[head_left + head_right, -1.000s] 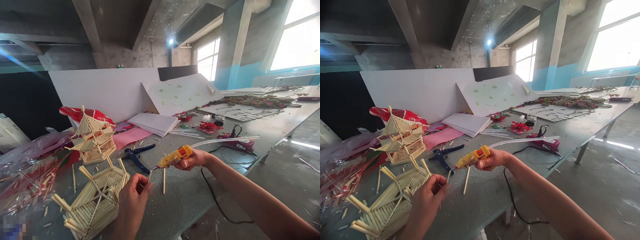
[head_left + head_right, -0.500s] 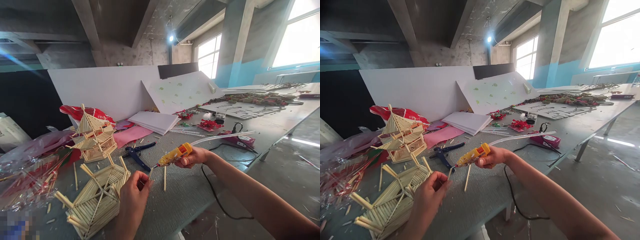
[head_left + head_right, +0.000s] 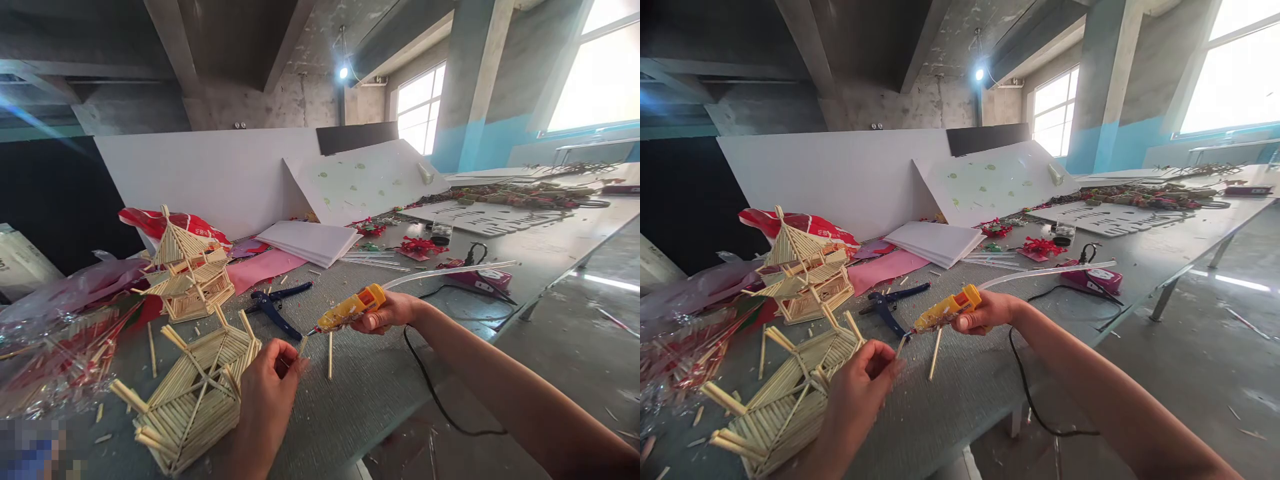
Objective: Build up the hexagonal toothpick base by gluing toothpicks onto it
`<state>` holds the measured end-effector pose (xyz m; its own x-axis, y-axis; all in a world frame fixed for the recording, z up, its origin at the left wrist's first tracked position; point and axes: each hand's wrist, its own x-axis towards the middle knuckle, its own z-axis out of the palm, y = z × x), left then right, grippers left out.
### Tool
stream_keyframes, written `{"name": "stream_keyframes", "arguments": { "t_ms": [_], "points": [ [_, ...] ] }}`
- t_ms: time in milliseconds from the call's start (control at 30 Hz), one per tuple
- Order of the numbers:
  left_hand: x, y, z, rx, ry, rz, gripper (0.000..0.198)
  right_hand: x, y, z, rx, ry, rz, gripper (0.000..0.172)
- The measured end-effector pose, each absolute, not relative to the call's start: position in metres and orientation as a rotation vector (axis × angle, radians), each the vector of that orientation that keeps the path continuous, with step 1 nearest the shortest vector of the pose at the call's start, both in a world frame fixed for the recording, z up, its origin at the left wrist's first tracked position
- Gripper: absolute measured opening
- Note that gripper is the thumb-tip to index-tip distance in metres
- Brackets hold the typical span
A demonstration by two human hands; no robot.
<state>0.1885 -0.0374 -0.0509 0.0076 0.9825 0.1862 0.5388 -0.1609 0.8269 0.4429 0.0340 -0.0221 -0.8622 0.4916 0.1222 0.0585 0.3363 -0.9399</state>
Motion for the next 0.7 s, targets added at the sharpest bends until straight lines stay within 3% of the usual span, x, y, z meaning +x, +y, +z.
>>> {"name": "stream_keyframes", "arguments": {
  "t_ms": [700],
  "points": [
    [0.1875, -0.0383, -0.0512, 1.765, 1.576, 1.113, 0.021, 0.4418, 0.0303, -0.018, -0.442, -2.153, 1.583, 0.045]
  ]
}}
